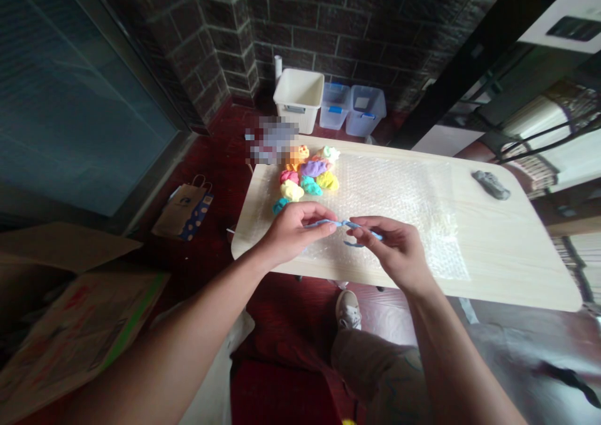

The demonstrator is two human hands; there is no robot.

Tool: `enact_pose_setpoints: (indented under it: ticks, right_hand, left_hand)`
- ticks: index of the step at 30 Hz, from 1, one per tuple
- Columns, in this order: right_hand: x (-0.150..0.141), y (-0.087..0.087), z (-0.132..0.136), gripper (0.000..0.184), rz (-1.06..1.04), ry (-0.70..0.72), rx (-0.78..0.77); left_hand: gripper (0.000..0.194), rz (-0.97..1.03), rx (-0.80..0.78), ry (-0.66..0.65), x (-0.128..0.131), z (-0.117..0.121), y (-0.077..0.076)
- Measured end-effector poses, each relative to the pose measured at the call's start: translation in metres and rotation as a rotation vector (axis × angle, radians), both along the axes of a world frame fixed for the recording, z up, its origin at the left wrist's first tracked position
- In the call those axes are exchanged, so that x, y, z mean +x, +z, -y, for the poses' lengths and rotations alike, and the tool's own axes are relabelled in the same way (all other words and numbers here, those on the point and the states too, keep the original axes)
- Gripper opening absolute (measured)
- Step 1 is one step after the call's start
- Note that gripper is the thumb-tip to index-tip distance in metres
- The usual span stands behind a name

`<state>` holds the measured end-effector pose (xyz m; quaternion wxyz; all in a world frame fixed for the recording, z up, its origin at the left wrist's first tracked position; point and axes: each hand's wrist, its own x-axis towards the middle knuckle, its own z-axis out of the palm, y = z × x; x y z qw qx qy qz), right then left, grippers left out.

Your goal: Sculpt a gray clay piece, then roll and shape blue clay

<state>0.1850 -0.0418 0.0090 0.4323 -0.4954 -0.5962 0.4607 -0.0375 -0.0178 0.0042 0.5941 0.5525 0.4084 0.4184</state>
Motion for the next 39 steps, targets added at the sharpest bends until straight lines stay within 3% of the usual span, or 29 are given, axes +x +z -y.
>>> enact_pose_setpoints:
  ticks: [4, 11, 17, 22, 39]
  right_hand:
    - [-0.001, -0.003, 0.002, 0.021, 0.153, -0.021, 0.093]
    - [-0.002, 0.0, 0.005, 0.026, 0.229, -0.024, 0.14]
    - [-0.003, 0.001, 0.005, 0.014, 0.241, 0.032, 0.261]
    - [-0.01, 0.004, 0.005, 0.008, 0.222, -0.005, 0.325]
    - [-0.013, 0.001, 0.006, 0.012, 0.168, -0.003, 0.372]
  left_hand:
    - [0.018, 0.009, 0.0, -0.022, 0.003, 0.001, -0.003]
    - [0.017, 0.015, 0.008, -0.003, 0.006, 0.003, -0.003]
    - [0.022, 0.055, 0.0, 0.006, 0.008, 0.003, -0.004]
    - [0.025, 0.078, -0.016, 0.022, 0.009, 0.004, -0.007]
    - [0.022, 0.1, -0.004, 0.044, 0.008, 0.005, 0.0]
